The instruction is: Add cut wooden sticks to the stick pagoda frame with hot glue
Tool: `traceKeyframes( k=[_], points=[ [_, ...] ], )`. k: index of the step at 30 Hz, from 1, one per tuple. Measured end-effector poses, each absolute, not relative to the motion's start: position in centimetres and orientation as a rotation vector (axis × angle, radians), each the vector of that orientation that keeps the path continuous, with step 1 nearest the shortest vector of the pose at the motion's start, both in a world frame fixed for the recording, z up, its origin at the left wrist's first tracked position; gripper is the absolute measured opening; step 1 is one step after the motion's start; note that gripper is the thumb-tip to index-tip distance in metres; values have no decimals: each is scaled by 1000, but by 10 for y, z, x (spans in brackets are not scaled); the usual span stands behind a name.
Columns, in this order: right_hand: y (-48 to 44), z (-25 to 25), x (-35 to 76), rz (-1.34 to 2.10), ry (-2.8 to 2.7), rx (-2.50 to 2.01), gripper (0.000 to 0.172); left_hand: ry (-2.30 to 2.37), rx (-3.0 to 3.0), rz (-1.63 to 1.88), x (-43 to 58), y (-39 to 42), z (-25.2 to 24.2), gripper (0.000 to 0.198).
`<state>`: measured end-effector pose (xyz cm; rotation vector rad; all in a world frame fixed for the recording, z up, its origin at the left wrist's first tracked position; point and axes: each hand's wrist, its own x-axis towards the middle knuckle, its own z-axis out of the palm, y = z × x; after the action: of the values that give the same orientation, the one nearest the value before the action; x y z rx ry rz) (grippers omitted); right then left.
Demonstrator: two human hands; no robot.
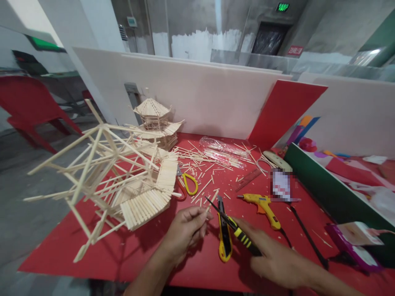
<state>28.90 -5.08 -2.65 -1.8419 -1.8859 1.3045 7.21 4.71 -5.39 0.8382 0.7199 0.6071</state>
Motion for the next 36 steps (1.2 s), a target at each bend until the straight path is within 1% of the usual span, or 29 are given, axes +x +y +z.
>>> traceKeyframes(
  k=[1, 3, 5, 7, 9, 11, 13, 15, 16, 18, 20, 22, 24, 26, 29, 31, 32, 33, 34, 35, 36],
  points=[
    [-51, -24, 287, 1285, -1854, -1831, 84, 741, 879, 605, 71, 47, -54, 27],
    [-53, -22, 285, 1323, -1770, -1804, 68, 770, 967, 620, 70, 47, -54, 29],
    [-55, -23, 283, 1482, -1629, -1713, 50, 772, 1046, 662, 69, 46, -54, 33],
    [-57, -28, 281, 1722, -1377, -1566, 43, 757, 1084, 699, 70, 46, -53, 37],
    [-59, -36, 278, 1907, -1032, -1426, 46, 756, 1100, 713, 71, 46, -53, 36],
    [-59, -43, 277, 1960, -771, -1345, 51, 809, 1129, 734, 73, 49, -56, 33],
    [-58, -47, 277, 1931, -675, -1312, 55, 897, 1164, 777, 76, 55, -62, 29],
    [-58, -49, 279, 1932, -646, -1271, 59, 975, 1180, 835, 79, 63, -70, 21],
    [-58, -50, 280, 1955, -639, -1224, 62, 1004, 1191, 867, 80, 67, -72, 21],
    [-58, -51, 280, 2026, -629, -1085, 68, 1067, 1246, 973, 82, 71, -74, 40],
    [-59, -54, 279, 2121, -617, -945, 67, 1061, 1293, 1069, 84, 71, -69, 56],
    [-59, -56, 276, 2193, -593, -853, 65, 923, 1253, 1045, 88, 67, -61, 64],
    [-60, -58, 274, 2250, -595, -815, 64, 747, 1128, 912, 92, 62, -53, 67],
    [-62, -58, 273, 2290, -607, -820, 62, 709, 1036, 844, 95, 59, -50, 57],
    [-69, -48, 279, 2298, -682, -867, 58, 871, 1002, 908, 88, 55, -55, 33],
    [-72, -34, 285, 2230, -846, -990, 57, 975, 1010, 964, 77, 50, -59, 21],
    [-70, -25, 288, 2137, -1000, -1118, 56, 1017, 1026, 992, 71, 47, -61, 16],
    [-66, -17, 291, 1965, -1200, -1289, 53, 1015, 1041, 973, 66, 43, -62, 16],
    [-57, -9, 293, 1689, -1430, -1494, 48, 991, 1050, 955, 62, 38, -63, 19],
    [-45, -2, 294, 1328, -1677, -1684, 47, 963, 1053, 939, 59, 33, -63, 24],
    [-28, 1, 294, 879, -1876, -1864, 48, 934, 1045, 920, 58, 28, -64, 30]
  ],
)
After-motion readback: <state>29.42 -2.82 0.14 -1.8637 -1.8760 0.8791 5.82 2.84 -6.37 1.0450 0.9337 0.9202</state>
